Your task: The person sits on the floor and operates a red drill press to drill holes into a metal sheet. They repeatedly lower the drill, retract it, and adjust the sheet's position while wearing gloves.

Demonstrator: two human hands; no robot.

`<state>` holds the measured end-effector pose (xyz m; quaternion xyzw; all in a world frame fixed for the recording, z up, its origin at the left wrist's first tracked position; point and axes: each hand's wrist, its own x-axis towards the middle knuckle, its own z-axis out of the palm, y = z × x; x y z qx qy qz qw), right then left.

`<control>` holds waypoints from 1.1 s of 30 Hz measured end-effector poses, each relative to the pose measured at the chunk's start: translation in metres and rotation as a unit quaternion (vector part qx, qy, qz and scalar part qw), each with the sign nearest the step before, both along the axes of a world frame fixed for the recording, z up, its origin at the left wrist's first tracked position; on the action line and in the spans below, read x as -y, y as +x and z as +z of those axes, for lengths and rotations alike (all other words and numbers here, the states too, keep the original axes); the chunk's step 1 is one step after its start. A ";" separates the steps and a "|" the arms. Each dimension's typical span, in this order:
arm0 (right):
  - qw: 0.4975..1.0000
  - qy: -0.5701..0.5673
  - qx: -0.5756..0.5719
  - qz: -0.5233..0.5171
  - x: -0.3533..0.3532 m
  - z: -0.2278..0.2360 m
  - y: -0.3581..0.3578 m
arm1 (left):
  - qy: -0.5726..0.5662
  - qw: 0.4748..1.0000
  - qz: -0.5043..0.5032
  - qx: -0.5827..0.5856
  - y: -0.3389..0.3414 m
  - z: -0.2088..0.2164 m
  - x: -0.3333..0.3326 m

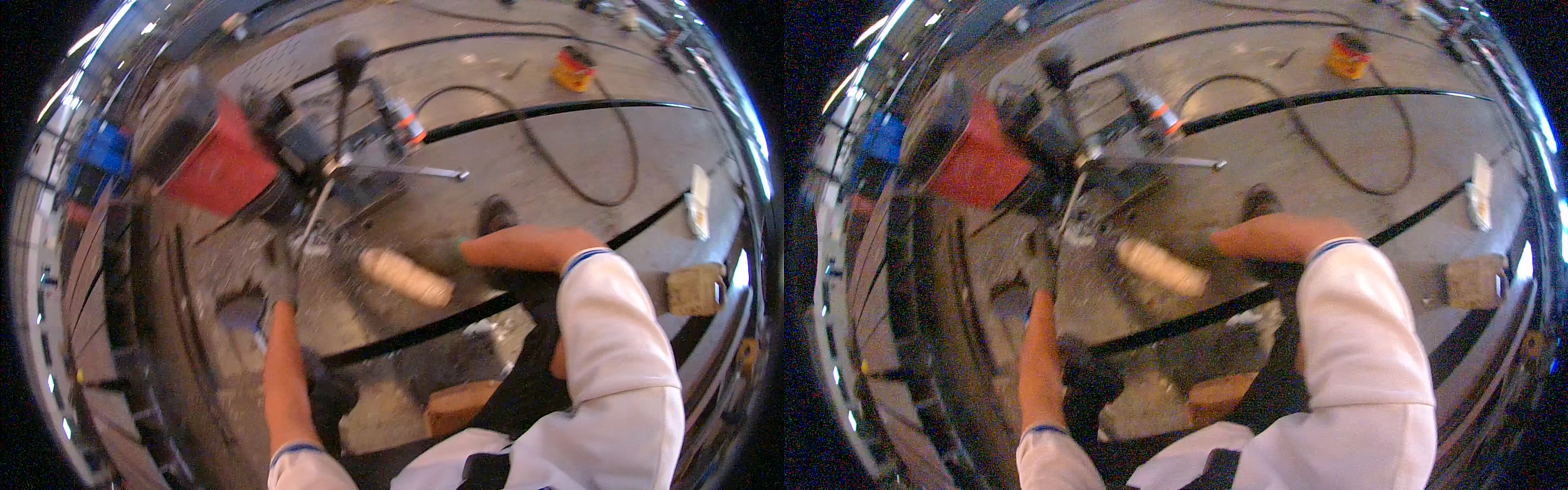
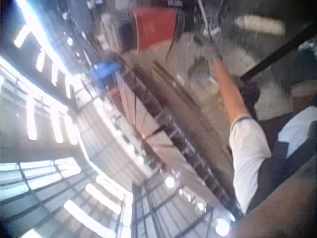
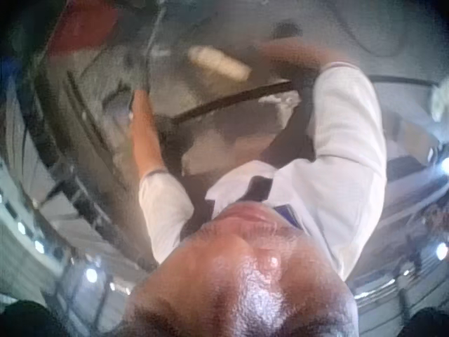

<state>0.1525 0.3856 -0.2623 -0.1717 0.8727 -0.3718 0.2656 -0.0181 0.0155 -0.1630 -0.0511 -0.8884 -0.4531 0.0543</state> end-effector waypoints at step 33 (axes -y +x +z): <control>1.000 -0.001 0.018 0.007 0.002 -0.015 0.000 | -0.046 0.995 0.079 0.029 0.022 0.037 -0.026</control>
